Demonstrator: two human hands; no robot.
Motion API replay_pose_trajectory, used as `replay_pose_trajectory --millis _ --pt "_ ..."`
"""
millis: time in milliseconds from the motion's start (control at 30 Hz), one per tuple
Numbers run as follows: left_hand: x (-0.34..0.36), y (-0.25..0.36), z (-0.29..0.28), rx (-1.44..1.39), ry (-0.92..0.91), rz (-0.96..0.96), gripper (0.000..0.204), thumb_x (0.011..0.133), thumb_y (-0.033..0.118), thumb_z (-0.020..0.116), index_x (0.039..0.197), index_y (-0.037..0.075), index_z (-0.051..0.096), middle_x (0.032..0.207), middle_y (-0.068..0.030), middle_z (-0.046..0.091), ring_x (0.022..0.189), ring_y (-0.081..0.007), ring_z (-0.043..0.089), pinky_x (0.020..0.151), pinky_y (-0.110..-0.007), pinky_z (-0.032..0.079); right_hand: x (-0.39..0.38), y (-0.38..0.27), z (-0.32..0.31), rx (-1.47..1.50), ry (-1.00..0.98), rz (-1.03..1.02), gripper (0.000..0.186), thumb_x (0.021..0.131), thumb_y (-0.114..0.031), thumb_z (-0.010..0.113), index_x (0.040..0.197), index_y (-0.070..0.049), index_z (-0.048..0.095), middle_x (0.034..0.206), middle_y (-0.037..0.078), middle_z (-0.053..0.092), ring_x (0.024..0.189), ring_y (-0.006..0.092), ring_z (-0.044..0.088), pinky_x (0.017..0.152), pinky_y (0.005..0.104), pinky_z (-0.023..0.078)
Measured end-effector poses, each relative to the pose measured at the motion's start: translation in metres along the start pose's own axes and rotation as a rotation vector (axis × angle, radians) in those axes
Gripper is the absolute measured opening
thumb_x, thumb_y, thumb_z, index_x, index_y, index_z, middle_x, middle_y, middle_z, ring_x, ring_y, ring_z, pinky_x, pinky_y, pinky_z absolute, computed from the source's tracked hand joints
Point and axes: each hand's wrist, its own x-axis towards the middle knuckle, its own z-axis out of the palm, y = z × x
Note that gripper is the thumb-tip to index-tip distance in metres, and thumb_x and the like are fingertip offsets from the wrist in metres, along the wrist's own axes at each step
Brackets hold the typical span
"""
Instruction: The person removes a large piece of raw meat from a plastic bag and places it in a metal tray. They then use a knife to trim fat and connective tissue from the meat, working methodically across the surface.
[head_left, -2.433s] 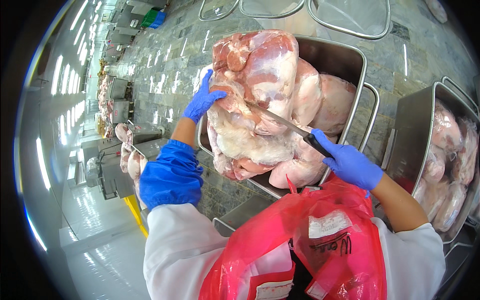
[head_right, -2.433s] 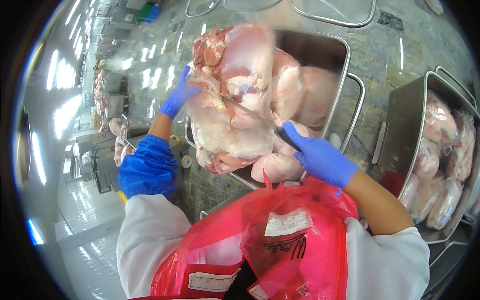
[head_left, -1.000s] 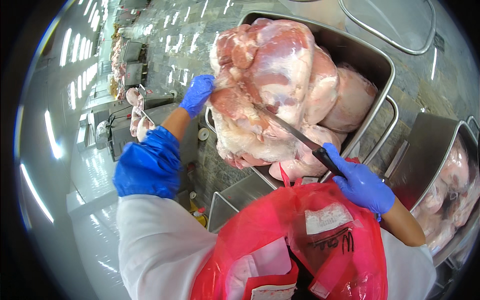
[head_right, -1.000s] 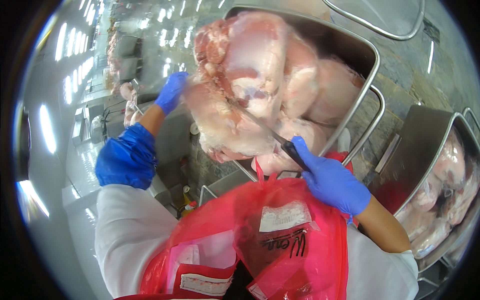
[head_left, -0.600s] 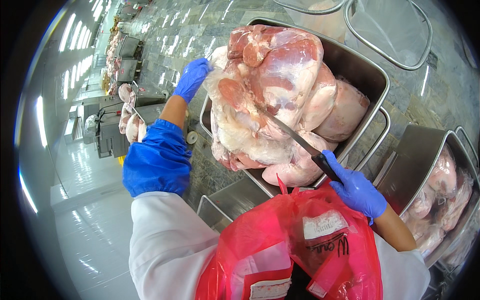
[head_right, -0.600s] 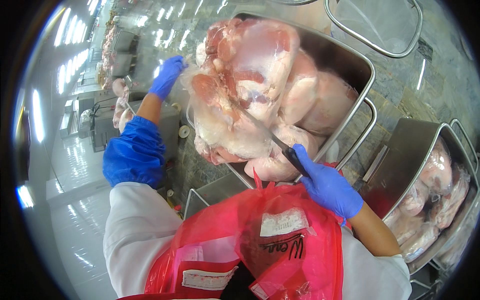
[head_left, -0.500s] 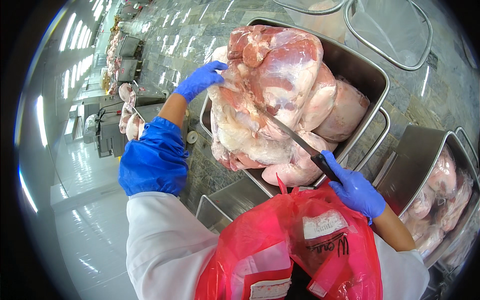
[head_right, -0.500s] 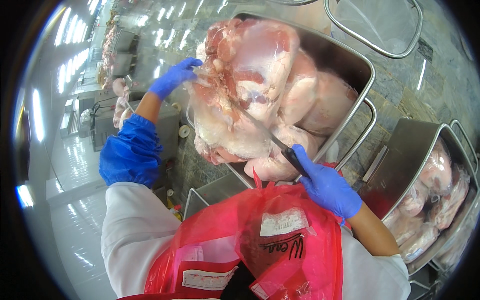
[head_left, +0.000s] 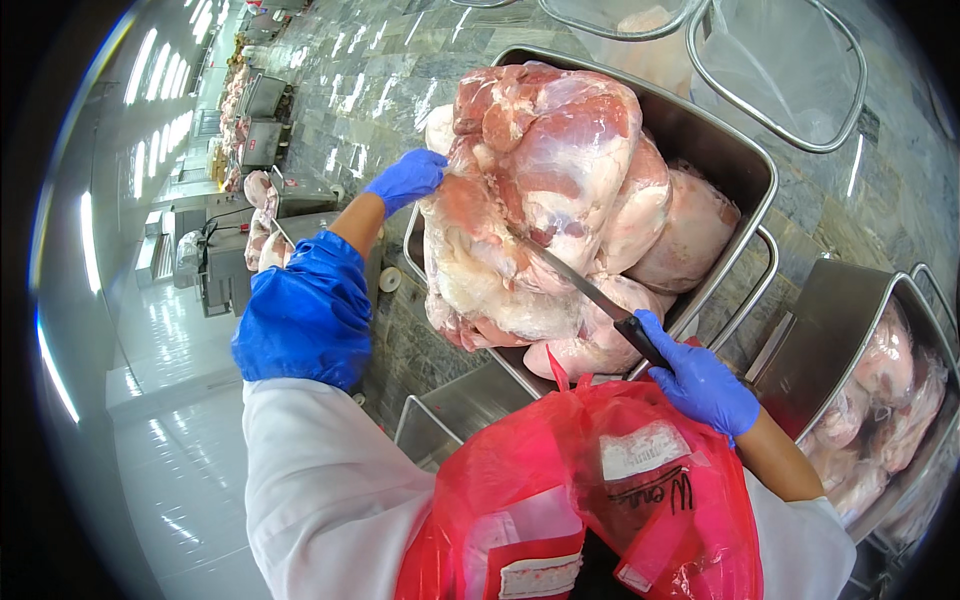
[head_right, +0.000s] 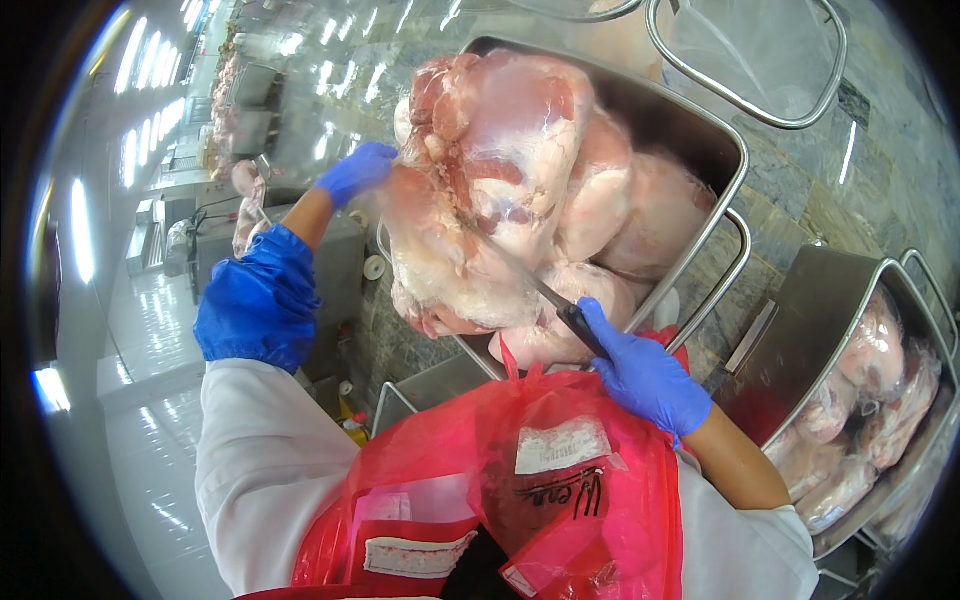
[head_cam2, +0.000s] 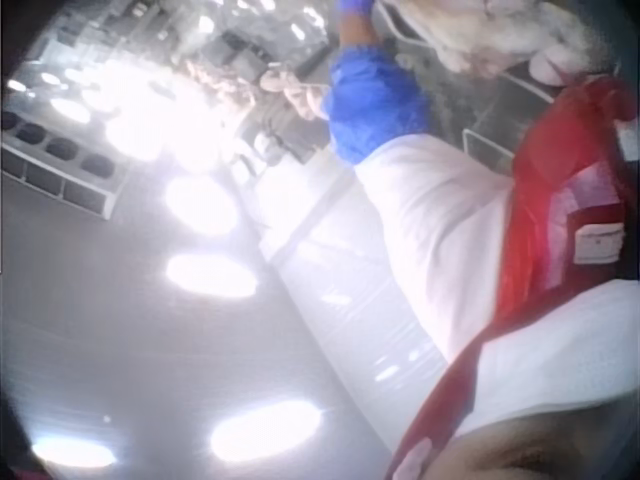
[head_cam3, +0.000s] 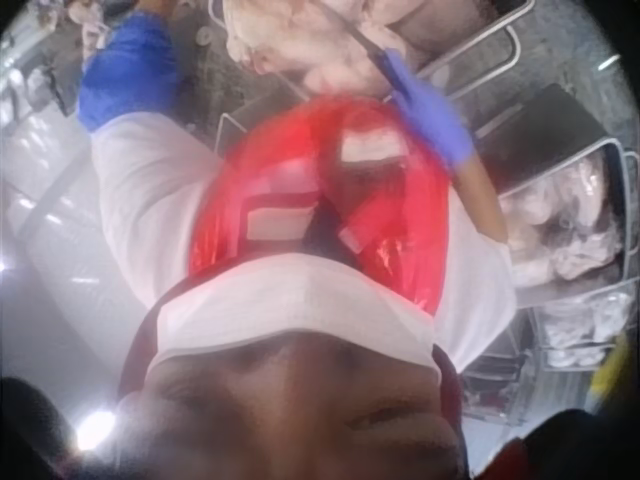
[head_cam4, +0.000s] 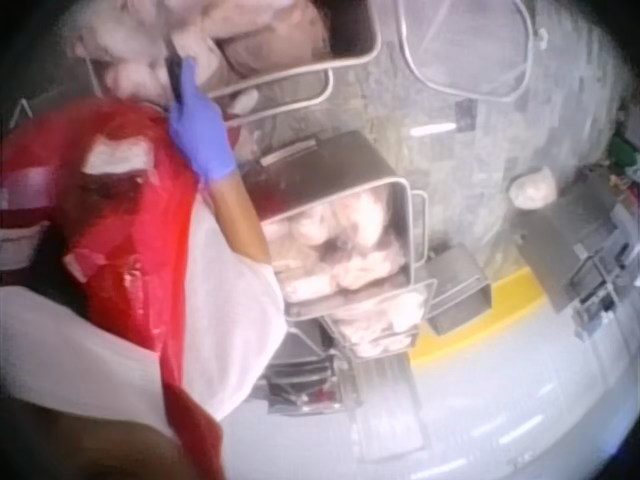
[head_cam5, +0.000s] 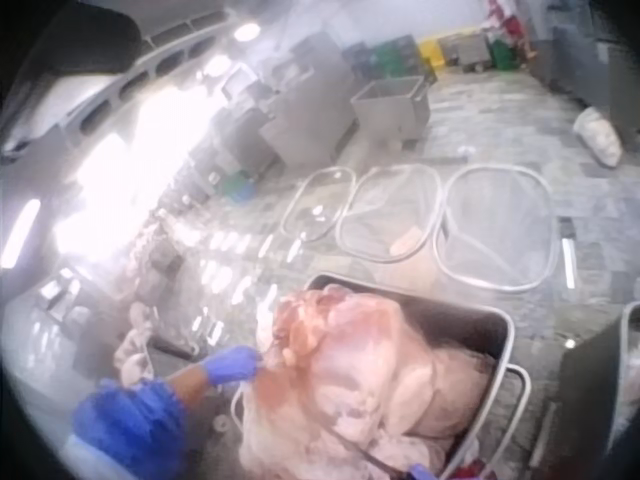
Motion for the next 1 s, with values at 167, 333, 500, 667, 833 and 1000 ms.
replay_pose_trajectory --millis 167,333,500,667,833,1000 --pt "0.001 0.031 -0.007 0.139 0.1 -0.09 0.018 0.077 0.016 0.051 0.084 0.002 0.061 0.093 -0.0184 0.06 0.09 -0.0348 0.056 0.081 -0.039 0.046 0.002 -0.005 -0.007 -0.033 -0.017 0.067 0.073 0.082 -0.012 0.052 0.142 -0.02 0.01 0.082 0.029 0.054 0.076 0.0437 0.056 0.071 0.0479 0.043" --pt "-0.014 0.054 -0.002 -0.283 0.29 -0.325 0.015 0.075 0.014 0.053 0.081 0.003 0.06 0.084 -0.0196 0.059 0.082 -0.0359 0.057 0.072 -0.042 0.045 -0.001 -0.004 -0.01 -0.03 0.018 0.034 0.07 0.081 -0.01 0.05 0.141 -0.014 0.014 0.088 0.027 0.055 0.08 0.0426 0.056 0.072 0.0462 0.043" --pt "-0.006 0.075 -0.01 -0.098 0.388 -0.39 0.01 0.075 0.008 0.048 0.079 0.003 0.057 0.076 -0.019 0.057 0.071 -0.0351 0.055 0.061 -0.042 0.044 -0.001 -0.004 -0.015 -0.029 0.011 0.08 0.068 0.081 -0.01 0.05 0.141 -0.016 0.017 0.089 0.027 0.055 0.082 0.0427 0.056 0.074 0.0463 0.043" --pt "-0.002 -0.003 -0.051 -0.353 0.939 -0.456 0.014 0.077 0.013 0.048 0.077 0.002 0.057 0.073 -0.0187 0.058 0.068 -0.0297 0.057 0.058 -0.038 0.045 0.007 -0.014 -0.02 -0.041 -0.063 0.155 0.069 0.081 -0.01 0.05 0.141 -0.018 0.016 0.093 0.028 0.056 0.083 0.0436 0.055 0.076 0.0463 0.043" --pt "-0.01 -0.077 -0.12 -0.587 0.897 -0.599 0.027 0.082 0.025 0.049 0.078 0.001 0.061 0.074 -0.0155 0.061 0.067 -0.0235 0.059 0.06 -0.036 0.047 0.009 -0.012 -0.015 0.098 -0.105 0.076 0.071 0.081 -0.013 0.052 0.142 -0.019 0.015 0.096 0.029 0.055 0.084 0.0443 0.055 0.078 0.047 0.042" --pt "0.008 -0.036 0.0 -0.764 0.462 -0.381 0.04 0.072 0.029 0.061 0.104 0.005 0.059 0.093 -0.017 0.062 0.09 -0.0298 0.059 0.08 -0.038 0.045 0.011 -0.013 -0.016 0.044 -0.089 0.123 0.071 0.082 -0.014 0.052 0.142 -0.017 0.013 0.095 0.03 0.056 0.089 0.0461 0.054 0.08 0.0472 0.041"
